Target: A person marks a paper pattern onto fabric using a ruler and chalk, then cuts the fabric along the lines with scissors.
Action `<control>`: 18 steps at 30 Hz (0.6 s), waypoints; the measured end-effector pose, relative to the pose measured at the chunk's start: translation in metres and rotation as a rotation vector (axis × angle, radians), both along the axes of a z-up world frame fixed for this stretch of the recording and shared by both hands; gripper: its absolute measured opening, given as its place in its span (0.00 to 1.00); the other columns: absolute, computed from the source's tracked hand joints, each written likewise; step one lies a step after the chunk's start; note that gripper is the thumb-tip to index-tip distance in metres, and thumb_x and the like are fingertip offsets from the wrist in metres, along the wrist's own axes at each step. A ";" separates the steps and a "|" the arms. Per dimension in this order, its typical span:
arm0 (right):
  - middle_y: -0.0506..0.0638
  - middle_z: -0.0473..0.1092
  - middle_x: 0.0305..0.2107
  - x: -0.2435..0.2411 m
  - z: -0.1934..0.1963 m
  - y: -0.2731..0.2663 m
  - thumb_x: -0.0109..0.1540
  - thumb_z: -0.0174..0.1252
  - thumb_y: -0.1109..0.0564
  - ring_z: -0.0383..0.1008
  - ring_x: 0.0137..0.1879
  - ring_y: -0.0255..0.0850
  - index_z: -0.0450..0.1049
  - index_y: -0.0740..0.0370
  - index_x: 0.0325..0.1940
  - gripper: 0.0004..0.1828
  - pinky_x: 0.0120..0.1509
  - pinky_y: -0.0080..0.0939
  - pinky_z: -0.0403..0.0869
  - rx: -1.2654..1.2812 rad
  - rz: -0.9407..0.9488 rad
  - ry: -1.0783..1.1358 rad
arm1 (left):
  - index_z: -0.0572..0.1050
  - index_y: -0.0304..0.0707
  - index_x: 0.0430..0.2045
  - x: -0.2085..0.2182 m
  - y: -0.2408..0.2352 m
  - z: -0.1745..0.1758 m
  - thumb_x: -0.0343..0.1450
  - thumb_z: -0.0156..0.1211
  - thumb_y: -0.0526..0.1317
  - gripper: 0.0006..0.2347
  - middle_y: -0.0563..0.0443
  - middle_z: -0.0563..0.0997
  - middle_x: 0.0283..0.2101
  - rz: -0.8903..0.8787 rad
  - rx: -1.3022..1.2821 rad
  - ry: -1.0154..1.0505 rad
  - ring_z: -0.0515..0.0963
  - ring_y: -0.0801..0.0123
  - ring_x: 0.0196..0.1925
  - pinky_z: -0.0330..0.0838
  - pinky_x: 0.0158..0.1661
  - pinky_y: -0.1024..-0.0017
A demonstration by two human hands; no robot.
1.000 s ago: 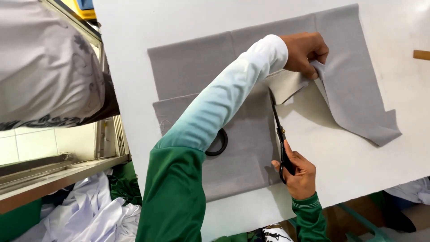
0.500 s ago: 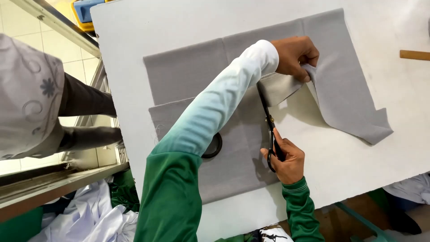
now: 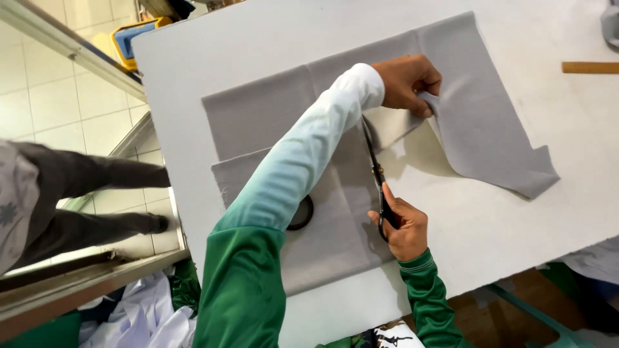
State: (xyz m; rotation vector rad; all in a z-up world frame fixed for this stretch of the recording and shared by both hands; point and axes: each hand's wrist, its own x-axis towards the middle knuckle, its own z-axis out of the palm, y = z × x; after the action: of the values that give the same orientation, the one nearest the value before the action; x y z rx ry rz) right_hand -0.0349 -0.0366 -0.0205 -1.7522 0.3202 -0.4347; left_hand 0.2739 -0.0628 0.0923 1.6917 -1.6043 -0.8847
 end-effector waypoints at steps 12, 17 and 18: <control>0.49 0.81 0.47 -0.230 0.030 -0.069 0.50 0.75 0.52 0.76 0.47 0.33 0.78 0.64 0.62 0.37 0.42 0.38 0.74 0.063 -0.329 0.365 | 0.71 0.37 0.35 -0.060 -0.030 0.061 0.69 0.60 0.28 0.06 0.46 0.80 0.52 0.385 -0.716 0.356 0.77 0.68 0.51 0.72 0.50 0.74; 0.55 0.72 0.51 -0.299 0.048 -0.090 0.51 0.68 0.68 0.61 0.54 0.42 0.71 0.66 0.68 0.38 0.64 0.49 0.61 0.006 -0.717 0.372 | 0.70 0.45 0.31 -0.115 -0.111 -0.066 0.70 0.61 0.36 0.05 0.59 0.71 0.32 0.525 -0.547 0.241 0.64 0.76 0.29 0.61 0.30 0.72; 0.50 0.74 0.38 -0.304 0.047 -0.103 0.54 0.68 0.63 0.51 0.40 0.37 0.70 0.63 0.71 0.39 0.55 0.50 0.46 -0.215 -0.753 0.399 | 0.62 0.46 0.23 -0.121 -0.133 -0.101 0.68 0.63 0.39 0.12 0.59 0.61 0.21 0.527 -0.545 0.012 0.58 0.71 0.25 0.56 0.27 0.63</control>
State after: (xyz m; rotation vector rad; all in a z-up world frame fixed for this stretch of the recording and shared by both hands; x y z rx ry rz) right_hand -0.3393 -0.1400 0.0261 -1.8812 1.2791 -0.6648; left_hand 0.1533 -0.1960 -0.0085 1.5758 -1.1535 -0.1706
